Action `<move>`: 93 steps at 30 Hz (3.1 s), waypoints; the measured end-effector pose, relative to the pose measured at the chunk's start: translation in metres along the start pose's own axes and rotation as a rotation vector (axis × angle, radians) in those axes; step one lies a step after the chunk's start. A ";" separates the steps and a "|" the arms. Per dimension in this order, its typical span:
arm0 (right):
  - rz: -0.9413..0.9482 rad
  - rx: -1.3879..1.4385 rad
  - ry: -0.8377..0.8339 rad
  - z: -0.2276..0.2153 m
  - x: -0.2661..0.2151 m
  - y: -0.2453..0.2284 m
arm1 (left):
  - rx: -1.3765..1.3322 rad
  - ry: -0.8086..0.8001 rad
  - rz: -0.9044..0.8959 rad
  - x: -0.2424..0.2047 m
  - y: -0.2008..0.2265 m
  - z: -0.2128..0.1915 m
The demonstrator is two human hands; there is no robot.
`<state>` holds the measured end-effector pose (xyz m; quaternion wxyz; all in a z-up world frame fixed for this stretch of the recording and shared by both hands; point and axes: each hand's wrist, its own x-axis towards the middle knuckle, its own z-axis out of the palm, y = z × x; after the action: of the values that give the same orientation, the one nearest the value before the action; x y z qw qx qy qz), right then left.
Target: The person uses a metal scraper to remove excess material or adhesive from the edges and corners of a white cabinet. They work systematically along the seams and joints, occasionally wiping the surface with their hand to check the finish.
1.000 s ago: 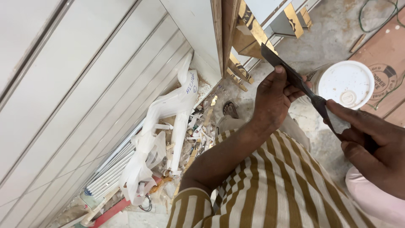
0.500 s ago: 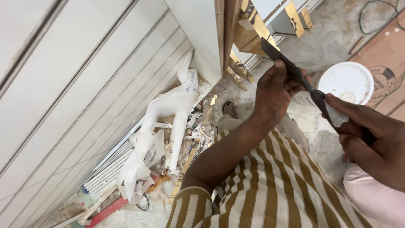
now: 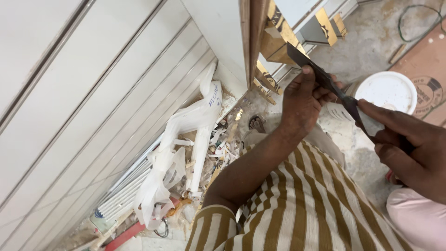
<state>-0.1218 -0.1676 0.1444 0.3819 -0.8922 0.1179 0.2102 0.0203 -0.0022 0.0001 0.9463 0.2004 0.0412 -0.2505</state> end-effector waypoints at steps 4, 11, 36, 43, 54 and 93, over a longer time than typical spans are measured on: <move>-0.104 0.047 -0.004 0.000 -0.009 0.001 | -0.002 -0.035 -0.040 -0.012 0.001 -0.002; -0.160 0.040 0.025 -0.002 -0.005 0.003 | -0.021 -0.040 -0.041 -0.007 0.004 0.003; -0.343 1.129 -0.080 0.025 -0.028 0.133 | 0.924 0.299 0.608 0.000 0.053 -0.003; -0.330 0.874 0.090 0.030 -0.020 0.079 | 0.796 0.374 0.716 0.049 0.054 0.008; -0.323 0.941 0.035 0.012 0.000 0.060 | 0.663 0.235 0.633 0.025 0.058 -0.017; -0.184 0.269 0.158 0.006 -0.006 -0.001 | -0.072 -0.126 -0.068 -0.008 -0.018 -0.002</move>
<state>-0.1284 -0.1627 0.1438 0.5052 -0.8537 0.0923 0.0860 0.0045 -0.0119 -0.0071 0.9446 0.1486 -0.0028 -0.2927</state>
